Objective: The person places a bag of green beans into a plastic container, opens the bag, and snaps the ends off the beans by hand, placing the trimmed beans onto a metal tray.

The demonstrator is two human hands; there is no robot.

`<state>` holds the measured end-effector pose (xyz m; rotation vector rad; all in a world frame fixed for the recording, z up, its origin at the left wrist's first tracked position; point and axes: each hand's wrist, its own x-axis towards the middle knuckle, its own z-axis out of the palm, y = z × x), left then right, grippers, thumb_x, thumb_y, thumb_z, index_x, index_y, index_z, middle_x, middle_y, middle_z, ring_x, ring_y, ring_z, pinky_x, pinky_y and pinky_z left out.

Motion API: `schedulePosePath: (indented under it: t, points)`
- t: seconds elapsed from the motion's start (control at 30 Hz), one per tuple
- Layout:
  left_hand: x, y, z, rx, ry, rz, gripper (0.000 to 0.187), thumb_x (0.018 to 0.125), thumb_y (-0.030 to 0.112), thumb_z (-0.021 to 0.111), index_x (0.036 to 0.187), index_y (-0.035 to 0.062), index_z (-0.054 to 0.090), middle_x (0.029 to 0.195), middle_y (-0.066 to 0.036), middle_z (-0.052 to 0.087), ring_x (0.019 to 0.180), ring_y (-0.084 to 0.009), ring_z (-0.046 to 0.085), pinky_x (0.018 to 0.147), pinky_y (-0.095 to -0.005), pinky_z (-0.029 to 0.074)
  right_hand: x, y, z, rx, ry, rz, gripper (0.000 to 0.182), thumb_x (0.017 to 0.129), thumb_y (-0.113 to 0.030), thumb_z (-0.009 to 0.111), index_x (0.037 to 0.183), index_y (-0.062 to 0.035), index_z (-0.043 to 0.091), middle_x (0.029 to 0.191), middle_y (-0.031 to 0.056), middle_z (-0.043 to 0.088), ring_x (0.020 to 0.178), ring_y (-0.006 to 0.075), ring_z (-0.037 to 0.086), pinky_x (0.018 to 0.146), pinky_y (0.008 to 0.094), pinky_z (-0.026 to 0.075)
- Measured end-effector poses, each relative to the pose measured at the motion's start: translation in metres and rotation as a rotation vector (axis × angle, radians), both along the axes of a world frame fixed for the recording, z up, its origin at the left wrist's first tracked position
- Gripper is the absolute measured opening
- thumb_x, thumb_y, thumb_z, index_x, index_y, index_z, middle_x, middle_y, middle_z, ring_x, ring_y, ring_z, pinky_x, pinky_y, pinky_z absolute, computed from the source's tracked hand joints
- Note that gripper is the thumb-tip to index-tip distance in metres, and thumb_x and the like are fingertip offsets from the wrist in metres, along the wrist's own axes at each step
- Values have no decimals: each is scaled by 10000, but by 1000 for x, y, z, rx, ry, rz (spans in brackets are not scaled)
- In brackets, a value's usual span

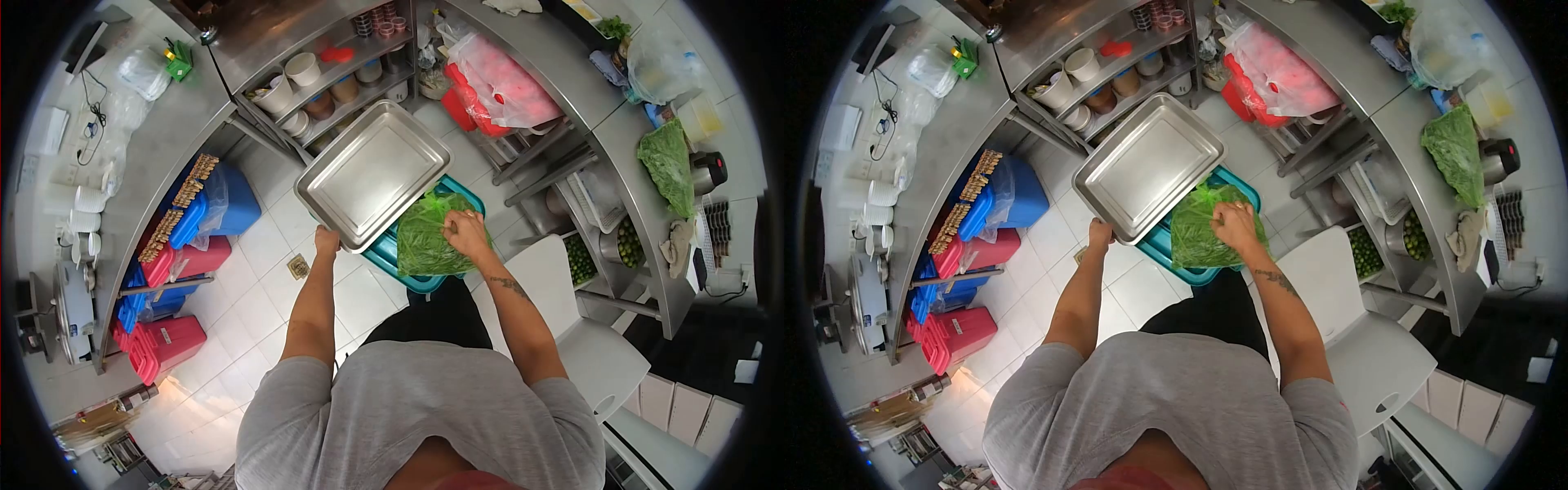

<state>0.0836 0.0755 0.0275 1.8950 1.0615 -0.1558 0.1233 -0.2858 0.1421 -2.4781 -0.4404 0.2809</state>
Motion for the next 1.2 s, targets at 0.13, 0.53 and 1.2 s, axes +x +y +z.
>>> schedulePosePath:
  t: [0.13,0.53,1.2]
  points:
    - [-2,5,1,-166,-86,67,262,751,24,506,989,-84,490,793,-235,611,561,-286,636,391,-352,527,7,4,-1,22,230,-99,210,800,-249,626,856,-52,580,841,160,649,833,379,593,753,458,431]
    - [1,2,-12,-222,-102,135,272,757,21,511,990,-104,444,822,-269,596,557,-325,646,380,-378,550,-8,27,17,601,457,-518,303,860,-248,604,696,6,614,664,100,590,631,224,549,630,362,421]
    - [-17,-248,89,106,-354,-547,286,810,225,633,990,45,503,969,-209,533,905,-418,546,764,-487,452,28,-18,-27,711,1156,-180,162,915,-178,536,831,-64,615,757,-12,573,682,89,489,618,248,379]
